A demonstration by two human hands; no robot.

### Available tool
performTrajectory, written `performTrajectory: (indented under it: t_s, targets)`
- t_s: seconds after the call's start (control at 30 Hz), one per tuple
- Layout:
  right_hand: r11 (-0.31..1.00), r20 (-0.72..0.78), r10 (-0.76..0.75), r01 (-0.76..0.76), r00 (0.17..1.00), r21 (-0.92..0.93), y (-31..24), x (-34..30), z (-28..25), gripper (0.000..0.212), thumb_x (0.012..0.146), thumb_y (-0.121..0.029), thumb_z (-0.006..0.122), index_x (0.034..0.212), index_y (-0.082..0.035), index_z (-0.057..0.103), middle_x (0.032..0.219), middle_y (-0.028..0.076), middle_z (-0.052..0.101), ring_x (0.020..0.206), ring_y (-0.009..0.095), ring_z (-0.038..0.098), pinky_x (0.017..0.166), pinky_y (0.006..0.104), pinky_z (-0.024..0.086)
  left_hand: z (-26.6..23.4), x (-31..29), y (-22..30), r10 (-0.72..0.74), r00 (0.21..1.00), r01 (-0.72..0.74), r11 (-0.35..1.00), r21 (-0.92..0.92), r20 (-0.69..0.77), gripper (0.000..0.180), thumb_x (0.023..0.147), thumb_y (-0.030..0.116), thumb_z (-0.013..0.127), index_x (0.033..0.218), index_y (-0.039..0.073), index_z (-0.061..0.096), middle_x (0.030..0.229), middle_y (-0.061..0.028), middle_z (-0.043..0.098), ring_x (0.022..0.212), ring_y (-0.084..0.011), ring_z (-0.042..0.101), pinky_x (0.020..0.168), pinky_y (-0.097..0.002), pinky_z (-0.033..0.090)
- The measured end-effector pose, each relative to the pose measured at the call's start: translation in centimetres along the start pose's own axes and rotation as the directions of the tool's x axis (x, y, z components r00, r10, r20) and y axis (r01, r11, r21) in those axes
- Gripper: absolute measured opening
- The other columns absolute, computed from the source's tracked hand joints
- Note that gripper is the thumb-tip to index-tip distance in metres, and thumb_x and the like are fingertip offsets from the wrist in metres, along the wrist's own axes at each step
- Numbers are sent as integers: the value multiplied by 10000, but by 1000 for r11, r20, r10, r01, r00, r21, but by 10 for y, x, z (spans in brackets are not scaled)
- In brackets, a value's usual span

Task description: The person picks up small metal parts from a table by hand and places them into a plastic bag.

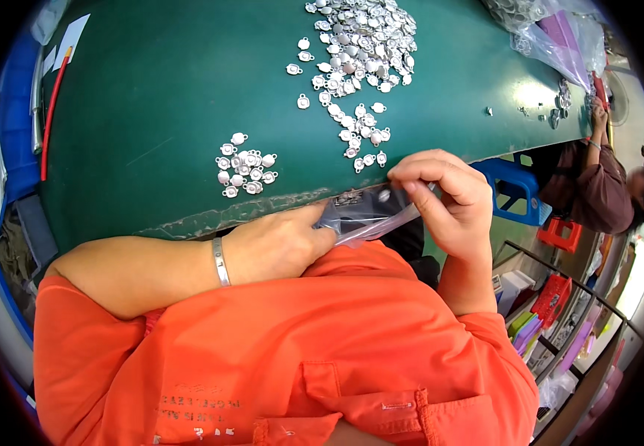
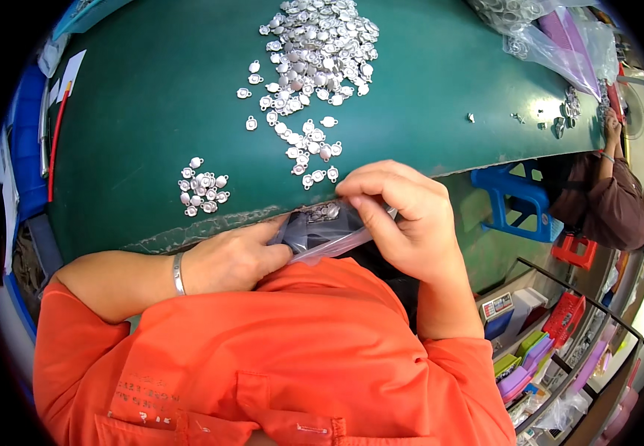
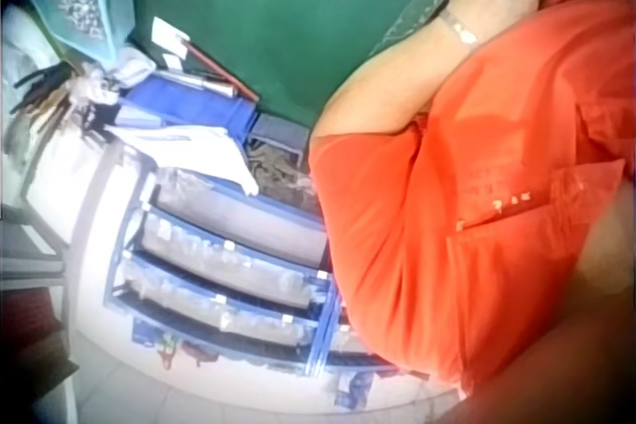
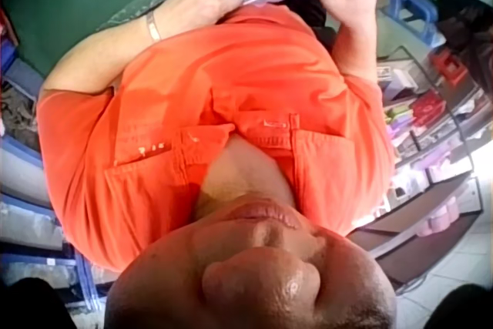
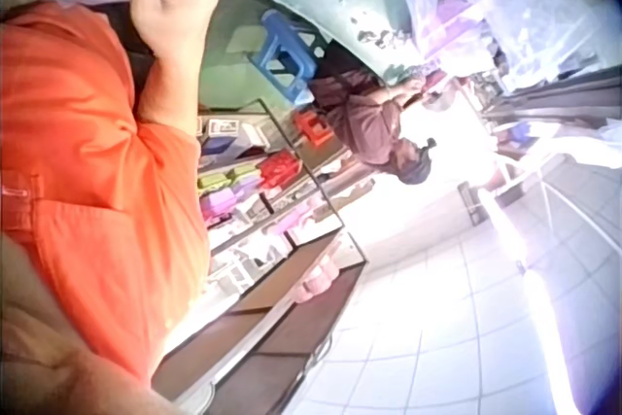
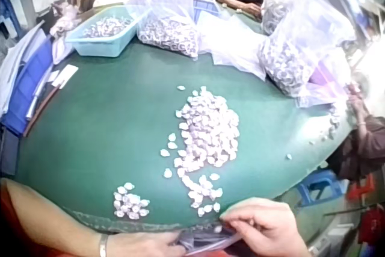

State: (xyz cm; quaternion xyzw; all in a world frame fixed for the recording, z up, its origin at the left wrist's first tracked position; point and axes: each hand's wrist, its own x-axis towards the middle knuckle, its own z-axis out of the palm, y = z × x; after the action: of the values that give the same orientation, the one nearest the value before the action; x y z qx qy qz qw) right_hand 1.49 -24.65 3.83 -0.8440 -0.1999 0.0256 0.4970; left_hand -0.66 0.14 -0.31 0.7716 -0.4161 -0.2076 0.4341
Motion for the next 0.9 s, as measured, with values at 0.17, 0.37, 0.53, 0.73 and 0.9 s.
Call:
performTrajectory:
  t_s: [0.17,0.37,0.53,0.73,0.9]
  targets:
    - [954,-133,-66,23,989,-300,4,9,19,192,722,44,726,896,-14,668,846,93,599,785,268,568,705,341,459,0,1,2,-8,1000,8,1000,24,13,113,785,79,576,819,-29,583,1061,-280,508,862,-400,632,711,-434,545]
    - [978,-176,7,-44,984,-206,0,6,23,202,715,86,711,866,-21,631,822,77,627,731,234,608,654,311,484,0,-1,0,13,1000,-12,999,43,-12,115,792,78,574,818,-34,575,1080,-290,502,833,-406,637,698,-438,550]
    - [998,-217,55,-63,975,-30,-2,2,21,201,718,97,701,871,-18,637,812,80,653,705,231,634,638,303,495,0,0,1,-23,999,23,1000,-5,25,118,803,79,565,828,-36,573,1103,-302,492,833,-411,637,702,-439,550]
    - [935,-32,-259,242,965,-258,6,16,14,193,716,57,710,892,-13,670,823,84,645,709,260,600,640,330,479,0,1,1,-11,1000,11,1000,-8,3,114,807,78,560,815,-35,560,1099,-301,490,830,-407,638,692,-447,545]
    - [935,-49,-216,192,975,-297,6,19,22,202,701,65,717,873,-28,665,823,81,605,739,256,573,639,334,467,1,1,0,-5,1000,5,1000,4,16,115,804,83,565,806,-32,561,1069,-285,500,810,-396,636,679,-440,544]
